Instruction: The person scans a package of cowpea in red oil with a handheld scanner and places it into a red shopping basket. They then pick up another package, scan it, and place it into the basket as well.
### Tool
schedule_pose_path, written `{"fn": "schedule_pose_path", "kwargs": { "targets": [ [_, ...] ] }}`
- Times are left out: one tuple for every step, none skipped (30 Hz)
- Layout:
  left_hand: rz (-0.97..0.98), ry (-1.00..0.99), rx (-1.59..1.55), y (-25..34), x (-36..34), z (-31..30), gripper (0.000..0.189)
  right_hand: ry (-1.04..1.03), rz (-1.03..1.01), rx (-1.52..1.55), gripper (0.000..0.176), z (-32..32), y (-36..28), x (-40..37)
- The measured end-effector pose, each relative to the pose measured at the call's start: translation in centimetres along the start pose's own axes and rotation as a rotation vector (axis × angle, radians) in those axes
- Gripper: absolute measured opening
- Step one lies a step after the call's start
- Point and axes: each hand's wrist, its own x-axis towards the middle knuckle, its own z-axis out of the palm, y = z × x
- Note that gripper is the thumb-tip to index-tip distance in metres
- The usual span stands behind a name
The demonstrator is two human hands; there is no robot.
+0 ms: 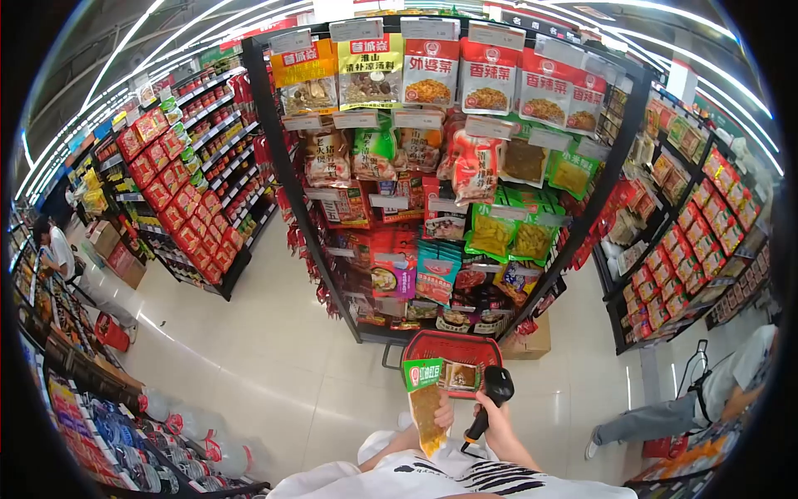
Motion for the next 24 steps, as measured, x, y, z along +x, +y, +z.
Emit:
{"fn": "schedule_pose_path", "kwargs": {
  "targets": [
    [-0.005, 0.014, -0.007, -1.2, -0.8, 0.1, 0.027, 0.017, 0.008, 0.038, 0.025, -0.7, 0.3, -0.9],
    [-0.009, 0.028, -0.016, -2.4, -1.8, 0.1, 0.027, 0.022, 0.013, 0.042, 0.025, -1.4, 0.6, -2.1],
    [-0.011, 0.039, -0.019, -3.3, -2.6, 0.2, 0.027, 0.055, 0.017, 0.063, 0.024, -1.9, 0.6, -3.2],
    [-0.010, 0.046, -0.017, -4.0, -3.3, 0.2, 0.028, 0.081, 0.018, 0.082, 0.023, -2.3, 0.6, -3.9],
    [-0.004, 0.051, -0.016, -4.9, -4.0, 0.3, 0.028, 0.111, 0.014, 0.094, 0.022, -3.1, 1.2, -4.5],
    [0.002, 0.055, -0.016, -5.7, -4.8, 0.3, 0.028, 0.103, 0.014, 0.089, 0.022, -3.8, 1.5, -5.4],
    [0.006, 0.055, -0.014, -6.5, -5.2, 0.3, 0.028, 0.112, 0.007, 0.115, 0.022, -4.4, 1.4, -6.4],
    [0.007, 0.056, -0.014, -7.3, -5.7, 0.3, 0.028, 0.124, 0.000, 0.142, 0.022, -4.9, 1.5, -7.4],
    [0.007, 0.060, -0.015, -8.2, -6.4, 0.4, 0.028, 0.136, 0.006, 0.168, 0.022, -5.5, 1.7, -8.3],
    [0.006, 0.066, -0.017, -9.2, -7.1, 0.6, 0.028, 0.134, 0.005, 0.168, 0.022, -6.1, 2.0, -9.2],
    [0.003, 0.071, -0.019, -10.0, -7.7, 0.7, 0.028, 0.142, -0.001, 0.171, 0.021, -6.6, 2.4, -10.1],
    [-0.001, 0.072, -0.020, -10.8, -8.1, 0.8, 0.029, 0.148, -0.012, 0.175, 0.021, -7.1, 2.7, -10.8],
    [-0.006, 0.068, -0.021, -11.5, -8.2, 0.7, 0.029, 0.146, -0.023, 0.174, 0.021, -7.5, 2.9, -11.5],
    [-0.011, 0.065, -0.023, -12.2, -8.3, 0.6, 0.029, 0.133, -0.017, 0.182, 0.021, -7.8, 3.2, -12.2],
    [-0.016, 0.059, -0.025, -12.7, -8.1, 0.5, 0.029, 0.120, -0.013, 0.189, 0.021, -7.9, 3.3, -12.6],
    [-0.021, 0.057, -0.027, -13.2, -8.1, 0.4, 0.029, 0.118, -0.022, 0.189, 0.021, -7.9, 3.2, -13.2],
    [-0.025, 0.058, -0.031, -13.6, -8.3, 0.4, 0.029, 0.108, -0.022, 0.203, 0.021, -7.9, 3.1, -13.9],
    [-0.028, 0.059, -0.034, -13.9, -8.3, 0.4, 0.029, 0.097, -0.022, 0.217, 0.022, -7.9, 3.1, -14.4],
    [-0.031, 0.064, -0.041, -14.5, -8.6, 0.4, 0.030, 0.094, -0.027, 0.228, 0.023, -8.1, 3.4, -14.7],
    [-0.035, 0.076, -0.050, -15.3, -8.0, 1.2, 0.030, 0.101, -0.023, 0.230, 0.023, -8.6, 3.5, -15.1],
    [-0.044, 0.092, -0.055, -15.4, -8.5, 2.5, 0.030, 0.110, -0.018, 0.245, 0.023, -8.9, 3.6, -15.6],
    [-0.041, 0.416, 0.119, -15.1, -9.2, 3.9, 0.034, 0.126, -0.010, 0.265, 0.023, -9.2, 3.9, -16.4],
    [-0.042, 0.733, 0.296, -15.2, -8.8, 6.2, 0.038, 0.132, -0.006, 0.285, 0.023, -9.5, 3.9, -17.2],
    [-0.056, 0.745, 0.289, -15.7, -7.6, 9.1, 0.038, 0.148, 0.002, 0.294, 0.023, -10.0, 4.3, -17.9]
  ]
}}
